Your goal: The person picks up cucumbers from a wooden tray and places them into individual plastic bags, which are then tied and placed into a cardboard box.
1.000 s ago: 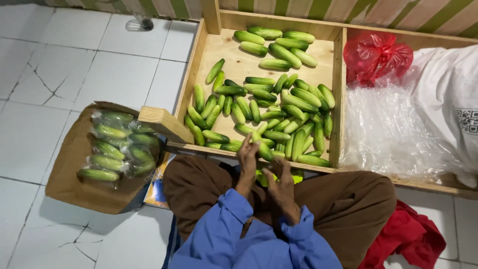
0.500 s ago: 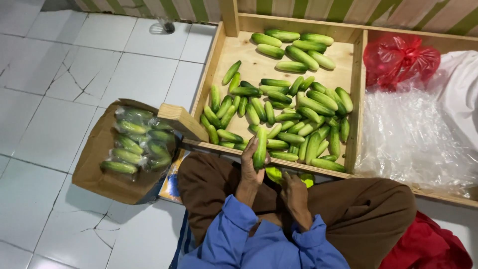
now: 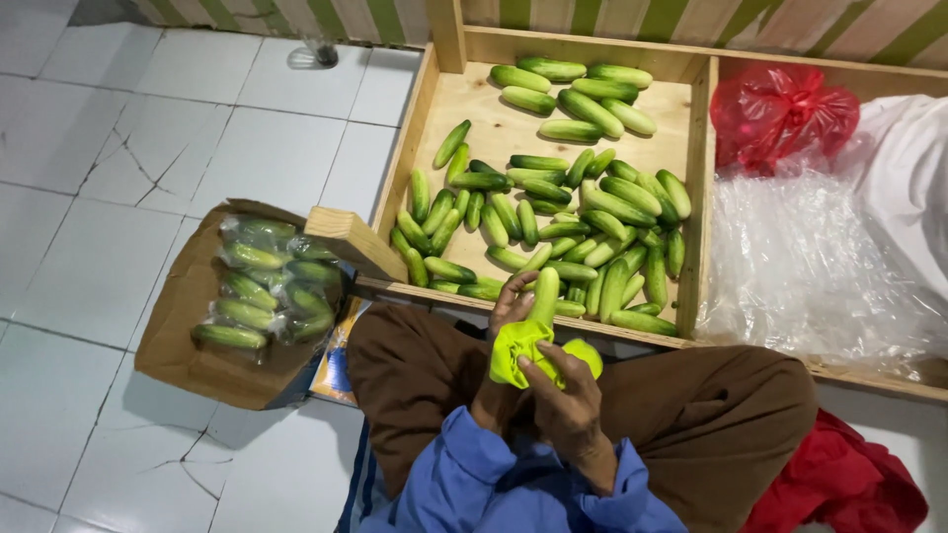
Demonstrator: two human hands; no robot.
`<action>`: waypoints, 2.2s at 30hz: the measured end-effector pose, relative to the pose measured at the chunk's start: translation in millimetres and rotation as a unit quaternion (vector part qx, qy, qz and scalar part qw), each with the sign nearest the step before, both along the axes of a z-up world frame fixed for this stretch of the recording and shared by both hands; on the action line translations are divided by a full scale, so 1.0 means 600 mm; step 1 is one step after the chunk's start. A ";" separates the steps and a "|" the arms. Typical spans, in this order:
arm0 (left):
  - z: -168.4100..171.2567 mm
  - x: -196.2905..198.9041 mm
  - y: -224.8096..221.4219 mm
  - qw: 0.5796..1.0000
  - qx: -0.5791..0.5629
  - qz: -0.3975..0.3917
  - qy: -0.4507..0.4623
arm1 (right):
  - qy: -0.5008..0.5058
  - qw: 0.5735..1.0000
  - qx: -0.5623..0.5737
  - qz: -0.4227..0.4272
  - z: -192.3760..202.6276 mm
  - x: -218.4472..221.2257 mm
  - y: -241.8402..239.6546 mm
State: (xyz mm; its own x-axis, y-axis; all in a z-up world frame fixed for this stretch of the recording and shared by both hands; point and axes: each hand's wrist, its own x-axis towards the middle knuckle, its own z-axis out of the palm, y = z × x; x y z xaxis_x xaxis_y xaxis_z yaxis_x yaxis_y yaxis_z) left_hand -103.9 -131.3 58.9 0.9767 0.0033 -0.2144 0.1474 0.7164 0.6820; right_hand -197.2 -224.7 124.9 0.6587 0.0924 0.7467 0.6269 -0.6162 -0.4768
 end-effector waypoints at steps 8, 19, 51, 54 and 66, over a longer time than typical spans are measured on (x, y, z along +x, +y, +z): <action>0.075 -0.059 -0.044 0.998 -0.050 -0.019 0.011 | 0.116 0.978 0.172 0.008 0.002 0.078 -0.096; 0.069 -0.070 -0.042 0.999 -0.035 -0.016 0.012 | 0.049 0.998 0.047 0.006 0.026 0.018 -0.077; 0.135 -0.069 -0.044 0.999 0.003 -0.014 0.052 | 0.007 0.998 0.019 -0.064 0.033 0.068 -0.072; 0.175 -0.080 -0.060 0.999 0.041 -0.018 0.018 | 0.129 0.956 0.257 0.051 0.054 0.091 -0.077; 0.137 -0.079 -0.080 0.950 0.306 0.057 -0.020 | 0.442 0.686 0.578 -0.005 0.017 0.060 -0.042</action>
